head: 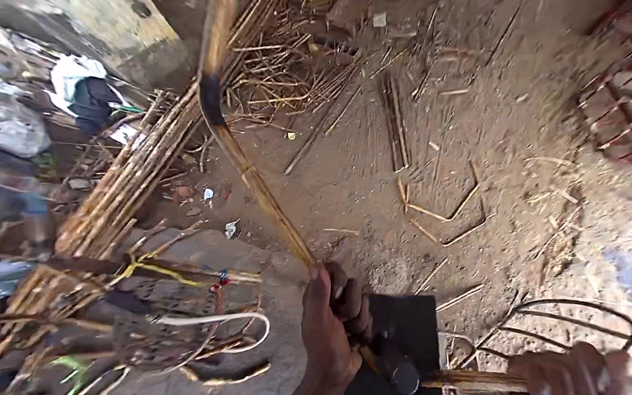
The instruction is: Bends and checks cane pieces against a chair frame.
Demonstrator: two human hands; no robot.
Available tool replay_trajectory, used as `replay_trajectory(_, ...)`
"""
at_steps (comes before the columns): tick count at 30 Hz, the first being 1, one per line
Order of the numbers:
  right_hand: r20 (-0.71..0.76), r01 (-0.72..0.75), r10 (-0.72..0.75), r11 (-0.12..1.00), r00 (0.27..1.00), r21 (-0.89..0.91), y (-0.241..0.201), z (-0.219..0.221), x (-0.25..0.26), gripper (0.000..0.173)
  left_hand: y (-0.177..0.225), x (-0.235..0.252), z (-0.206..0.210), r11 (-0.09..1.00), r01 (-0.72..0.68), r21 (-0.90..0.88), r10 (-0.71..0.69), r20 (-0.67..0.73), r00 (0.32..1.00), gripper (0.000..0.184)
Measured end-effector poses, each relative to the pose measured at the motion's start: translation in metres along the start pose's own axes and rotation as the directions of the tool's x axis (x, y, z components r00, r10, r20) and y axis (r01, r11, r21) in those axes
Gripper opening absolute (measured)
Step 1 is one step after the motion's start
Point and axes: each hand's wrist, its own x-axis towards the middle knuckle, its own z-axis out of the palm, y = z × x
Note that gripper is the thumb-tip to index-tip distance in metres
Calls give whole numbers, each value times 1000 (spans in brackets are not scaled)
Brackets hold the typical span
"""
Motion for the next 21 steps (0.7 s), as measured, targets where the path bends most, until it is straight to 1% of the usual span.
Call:
replay_trajectory(2, 7, -91, 90, 996, 996, 25, 4, 3, 27, 64, 0, -1, 0, 1000, 9, 7, -9, -23, 1000, 59)
replay_trajectory(3, -7, -104, 104, 995, 995, -6, 6, 6, 37, 63, 2, -5, 1, 1000, 4, -6, -4, -28, 1000, 58)
replay_trajectory(4, -23, -91, 89, 991, 996, -97, 7, 9, 45, 63, 6, -7, 4, 1000, 1, -27, -2, -25, 1000, 57)
replay_trajectory(5, -12, -70, 69, 971, 998, -228, 5, 9, 52, 67, 14, -10, 12, 999, 5, -47, -7, -38, 999, 57)
replay_trajectory(6, -11, -44, 43, 922, 999, -384, -2, 6, 58, 78, 25, -11, 21, 998, 16, -67, -20, -62, 998, 58)
replay_trajectory(7, -25, 12, -30, 852, 999, -523, -11, 2, 61, 84, 38, -11, 31, 996, 39, -81, -44, -69, 997, 58)
replay_trajectory(8, -53, 104, -184, 744, 982, -660, -19, -3, 64, 76, 52, -9, 41, 992, 69, -104, -75, -50, 996, 57)
replay_trajectory(9, -50, 201, -377, 596, 925, -778, -28, -9, 70, 52, 64, -7, 53, 982, 108, -153, -111, -8, 994, 55)
replay_trajectory(10, -3, 277, -536, 442, 845, -853, -42, -18, 77, 34, 75, -4, 67, 970, 144, -196, -141, 27, 990, 53)
replay_trajectory(11, 66, 322, -609, 322, 790, -890, -59, -26, 82, 48, 84, -3, 82, 958, 167, -233, -158, 59, 986, 53)
replay_trajectory(12, 149, 374, -639, 233, 755, -898, -77, -37, 87, 64, 91, -2, 97, 950, 177, -257, -158, 93, 983, 53)
replay_trajectory(13, 222, 422, -653, 165, 724, -892, -93, -50, 91, 70, 98, 0, 111, 944, 184, -276, -150, 138, 979, 53)
replay_trajectory(14, 300, 478, -641, 120, 707, -870, -107, -66, 95, 65, 103, 3, 124, 938, 189, -291, -133, 203, 970, 52)
replay_trajectory(15, 348, 510, -616, 103, 706, -854, -118, -81, 100, 57, 107, 8, 136, 932, 193, -308, -109, 270, 957, 51)
replay_trajectory(16, 355, 515, -581, 131, 732, -847, -124, -95, 102, 53, 110, 10, 148, 934, 184, -307, -79, 325, 942, 51)
replay_trajectory(17, 330, 494, -523, 210, 786, -844, -125, -108, 98, 61, 110, 10, 161, 938, 164, -304, -45, 364, 930, 51)
replay_trajectory(18, 296, 466, -451, 332, 842, -820, -121, -123, 91, 82, 110, 9, 175, 947, 126, -295, -6, 375, 927, 50)
replay_trajectory(19, 261, 432, -379, 491, 888, -757, -114, -135, 78, 99, 107, 7, 189, 952, 86, -294, 33, 376, 926, 49)
replay_trajectory(20, 218, 375, -312, 653, 925, -658, -105, -142, 58, 107, 104, 5, 203, 948, 60, -313, 67, 382, 922, 48)
replay_trajectory(21, 159, 302, -257, 774, 953, -556, -98, -138, 33, 108, 100, 3, 216, 938, 44, -344, 101, 394, 914, 47)
